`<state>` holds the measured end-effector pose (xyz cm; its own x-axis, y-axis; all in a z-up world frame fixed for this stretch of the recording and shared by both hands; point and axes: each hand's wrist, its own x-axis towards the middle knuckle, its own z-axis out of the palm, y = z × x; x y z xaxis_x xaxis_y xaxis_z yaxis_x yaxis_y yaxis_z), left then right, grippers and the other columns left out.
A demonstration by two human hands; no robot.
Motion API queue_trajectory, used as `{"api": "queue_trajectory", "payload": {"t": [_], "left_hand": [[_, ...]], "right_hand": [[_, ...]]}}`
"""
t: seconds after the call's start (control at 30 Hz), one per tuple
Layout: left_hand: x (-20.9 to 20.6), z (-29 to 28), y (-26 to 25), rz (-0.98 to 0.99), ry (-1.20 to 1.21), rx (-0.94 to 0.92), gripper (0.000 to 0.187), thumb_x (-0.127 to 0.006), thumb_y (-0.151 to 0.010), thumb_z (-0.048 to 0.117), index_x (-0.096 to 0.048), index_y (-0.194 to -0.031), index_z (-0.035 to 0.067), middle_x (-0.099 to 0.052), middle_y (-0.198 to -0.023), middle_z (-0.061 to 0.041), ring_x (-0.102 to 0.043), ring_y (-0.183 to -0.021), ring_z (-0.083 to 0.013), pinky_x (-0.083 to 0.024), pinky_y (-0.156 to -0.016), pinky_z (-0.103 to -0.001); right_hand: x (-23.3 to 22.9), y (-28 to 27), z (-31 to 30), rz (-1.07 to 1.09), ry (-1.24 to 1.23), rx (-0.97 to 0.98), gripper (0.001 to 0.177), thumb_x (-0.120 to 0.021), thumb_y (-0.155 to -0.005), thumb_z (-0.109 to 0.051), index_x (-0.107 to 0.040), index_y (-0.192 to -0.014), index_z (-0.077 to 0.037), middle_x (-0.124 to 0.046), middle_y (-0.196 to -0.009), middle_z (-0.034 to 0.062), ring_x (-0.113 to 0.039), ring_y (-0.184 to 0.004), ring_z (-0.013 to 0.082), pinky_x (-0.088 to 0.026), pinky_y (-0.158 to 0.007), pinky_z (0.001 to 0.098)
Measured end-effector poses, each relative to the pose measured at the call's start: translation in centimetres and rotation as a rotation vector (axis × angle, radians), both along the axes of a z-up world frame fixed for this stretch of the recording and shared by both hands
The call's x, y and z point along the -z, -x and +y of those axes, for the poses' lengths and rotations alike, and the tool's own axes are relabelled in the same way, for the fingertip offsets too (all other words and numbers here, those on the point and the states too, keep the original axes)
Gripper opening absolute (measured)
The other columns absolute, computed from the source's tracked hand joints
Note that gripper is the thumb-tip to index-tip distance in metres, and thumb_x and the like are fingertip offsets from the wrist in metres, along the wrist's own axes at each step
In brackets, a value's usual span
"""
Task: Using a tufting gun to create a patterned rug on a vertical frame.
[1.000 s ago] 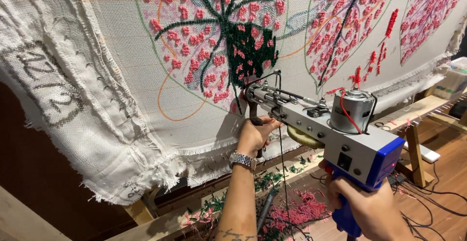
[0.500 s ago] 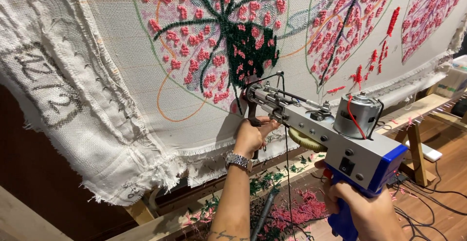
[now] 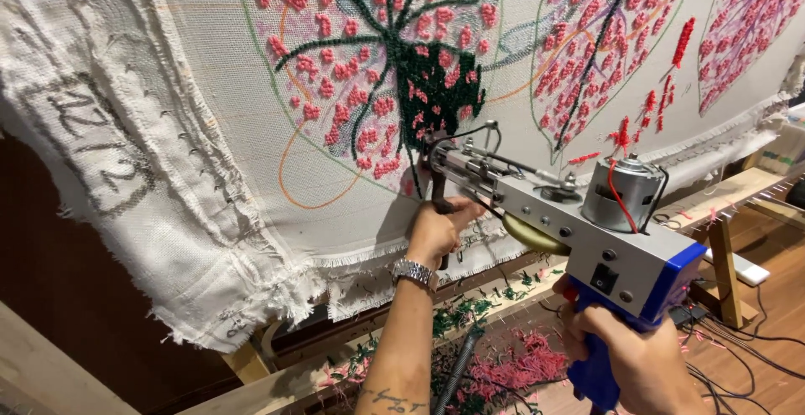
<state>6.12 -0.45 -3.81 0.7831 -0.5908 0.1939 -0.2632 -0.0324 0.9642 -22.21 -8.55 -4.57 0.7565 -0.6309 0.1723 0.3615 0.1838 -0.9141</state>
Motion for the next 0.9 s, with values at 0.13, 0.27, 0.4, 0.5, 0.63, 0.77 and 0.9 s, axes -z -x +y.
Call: {"api": "queue_trajectory", "payload": {"t": [0.13, 0.27, 0.4, 0.5, 0.63, 0.77, 0.9], "left_hand": [[-0.2, -0.2, -0.2, -0.040, 0.034, 0.047, 0.025, -0.078, -0.090, 0.028, -0.084, -0.110, 0.015, -0.078, -0.088, 0.015, -0.060, -0.060, 0.0041, -0.050, -0.054, -0.019], [-1.3, 0.0, 0.5, 0.075, 0.060, 0.038, 0.026, -0.078, -0.088, 0.027, -0.080, -0.109, 0.011, -0.072, -0.073, -0.002, -0.041, -0.045, -0.0054, -0.031, -0.041, -0.026], [-3.2, 0.6, 2.1, 0.018, 0.065, 0.048, 0.030, -0.078, -0.085, 0.030, -0.080, -0.108, 0.010, -0.077, -0.079, 0.003, -0.041, -0.046, -0.0034, -0.033, -0.041, -0.026], [0.4, -1.2, -2.1, -0.069, 0.097, 0.010, 0.034, -0.085, -0.090, 0.028, -0.077, -0.116, 0.008, -0.080, -0.089, 0.004, -0.062, -0.064, 0.0047, -0.049, -0.058, -0.018], [-2.0, -0.2, 0.2, -0.010, 0.041, 0.023, 0.034, -0.081, -0.089, 0.032, -0.081, -0.110, 0.005, -0.071, -0.075, -0.002, -0.036, -0.048, -0.0043, -0.030, -0.044, -0.025], [-3.6, 0.7, 2.0, 0.103, 0.034, 0.039, 0.038, -0.078, -0.083, 0.035, -0.074, -0.113, 0.012, -0.074, -0.074, 0.003, -0.037, -0.043, -0.0052, -0.032, -0.041, -0.026], [-4.7, 1.4, 3.3, 0.055, -0.053, 0.215, 0.039, -0.075, -0.091, 0.034, -0.078, -0.119, 0.006, -0.073, -0.081, -0.010, -0.050, -0.048, -0.0036, -0.044, -0.047, -0.022]], "right_hand": [[2.1, 0.0, -1.8, -0.128, 0.091, -0.126, 0.032, -0.064, -0.084, 0.004, -0.059, -0.114, 0.012, -0.059, -0.073, 0.0172, -0.054, -0.056, 0.0260, -0.046, -0.050, 0.0403], [-0.1, 0.1, -0.8, -0.021, 0.043, -0.035, 0.025, -0.059, -0.080, 0.000, -0.060, -0.103, 0.011, -0.057, -0.065, 0.0150, -0.052, -0.052, 0.0230, -0.043, -0.048, 0.0382], [2.7, -0.2, -2.9, -0.104, 0.116, -0.088, 0.027, -0.062, -0.087, 0.004, -0.060, -0.112, 0.013, -0.059, -0.069, 0.0182, -0.055, -0.056, 0.0257, -0.046, -0.052, 0.0404], [0.8, -0.2, -1.5, 0.026, 0.012, 0.050, 0.020, -0.058, -0.083, -0.001, -0.058, -0.098, 0.013, -0.057, -0.064, 0.0170, -0.055, -0.053, 0.0261, -0.046, -0.048, 0.0411], [0.4, -0.1, -1.7, 0.009, 0.038, 0.012, 0.024, -0.058, -0.081, 0.001, -0.060, -0.101, 0.014, -0.056, -0.064, 0.0165, -0.053, -0.053, 0.0250, -0.046, -0.049, 0.0400], [1.9, 0.5, -3.2, -0.174, 0.078, -0.144, 0.036, -0.060, -0.084, 0.007, -0.057, -0.119, 0.014, -0.057, -0.073, 0.0186, -0.054, -0.057, 0.0261, -0.046, -0.049, 0.0397], [0.7, 1.7, -4.1, -0.175, 0.157, -0.121, 0.041, -0.059, -0.080, 0.008, -0.054, -0.121, 0.013, -0.059, -0.078, 0.0206, -0.053, -0.056, 0.0257, -0.044, -0.047, 0.0380]]}}
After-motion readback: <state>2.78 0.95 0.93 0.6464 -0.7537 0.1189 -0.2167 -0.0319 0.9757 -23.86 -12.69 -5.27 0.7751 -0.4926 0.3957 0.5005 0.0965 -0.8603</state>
